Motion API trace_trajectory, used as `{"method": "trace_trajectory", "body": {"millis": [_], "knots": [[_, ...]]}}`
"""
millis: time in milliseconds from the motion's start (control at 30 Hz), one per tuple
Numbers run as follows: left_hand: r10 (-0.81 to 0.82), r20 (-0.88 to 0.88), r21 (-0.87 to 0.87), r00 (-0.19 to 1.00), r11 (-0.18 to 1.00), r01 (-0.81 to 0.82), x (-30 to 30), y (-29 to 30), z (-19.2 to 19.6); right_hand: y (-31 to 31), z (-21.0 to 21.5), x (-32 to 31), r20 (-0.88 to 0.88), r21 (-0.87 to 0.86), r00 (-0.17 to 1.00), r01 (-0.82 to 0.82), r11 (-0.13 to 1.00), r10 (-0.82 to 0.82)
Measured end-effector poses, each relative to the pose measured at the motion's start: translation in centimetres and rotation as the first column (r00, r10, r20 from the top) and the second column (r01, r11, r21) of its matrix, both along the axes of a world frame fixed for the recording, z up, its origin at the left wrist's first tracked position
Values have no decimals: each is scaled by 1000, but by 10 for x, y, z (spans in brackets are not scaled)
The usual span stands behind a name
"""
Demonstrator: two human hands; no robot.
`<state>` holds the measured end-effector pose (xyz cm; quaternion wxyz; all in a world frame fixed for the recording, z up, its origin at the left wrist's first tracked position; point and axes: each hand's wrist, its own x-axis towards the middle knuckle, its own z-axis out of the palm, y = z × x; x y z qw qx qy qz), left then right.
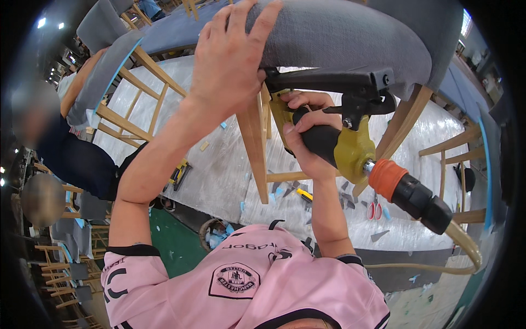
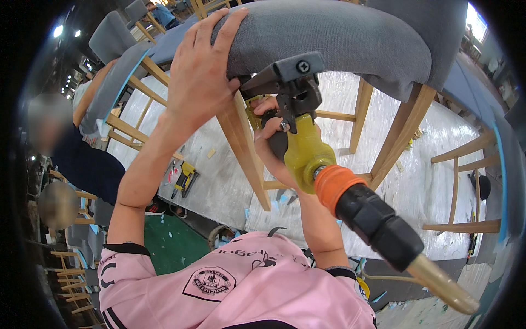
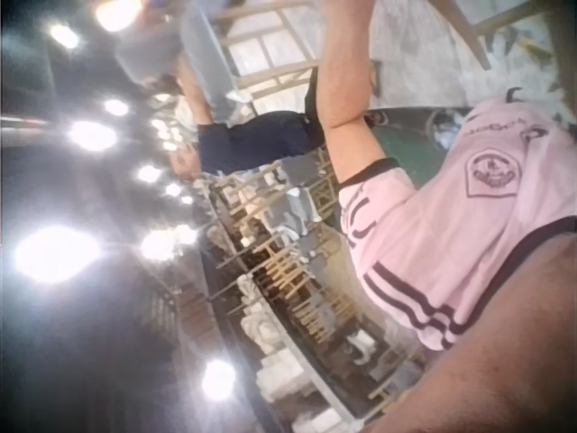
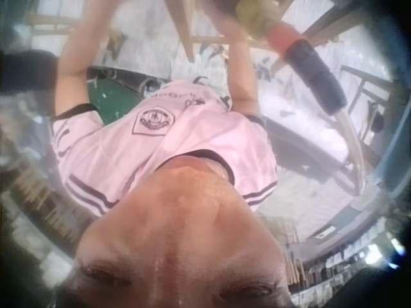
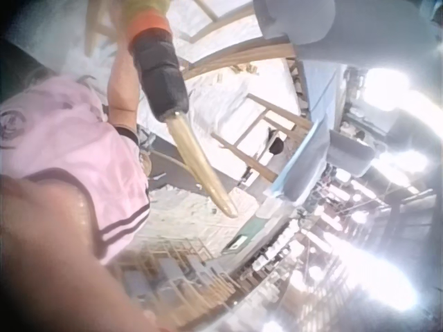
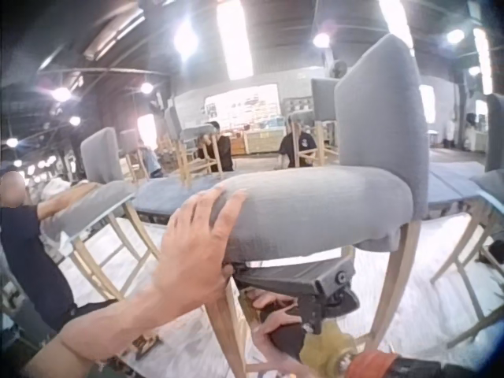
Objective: The person stretches and secures gray fabric over a wooden chair frame. They use scissors to trim excess fabric, a staple gun to fasten the fabric, and a screwdriver to tuck and smooth edges. The chair is flipped to access different sides during the process.
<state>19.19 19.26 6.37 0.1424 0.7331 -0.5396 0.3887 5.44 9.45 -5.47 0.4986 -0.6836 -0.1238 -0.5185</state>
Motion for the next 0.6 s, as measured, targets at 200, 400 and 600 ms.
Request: {"method": "trace_trajectory", "body": {"millis": [200,400,600], "knots": [[-239,-179,181,954,945,271,32,23,30,-2,-19,-23,32,54,999,30,998,-32],[-271,-285,272,919,897,349,32,25,52,-21,-47,-68,-81,-36,987,134,990,-137],[-206,-269,403,941,863,304,13,-32,72,-43,-67,-100,46,180,984,159,971,-170]]}}
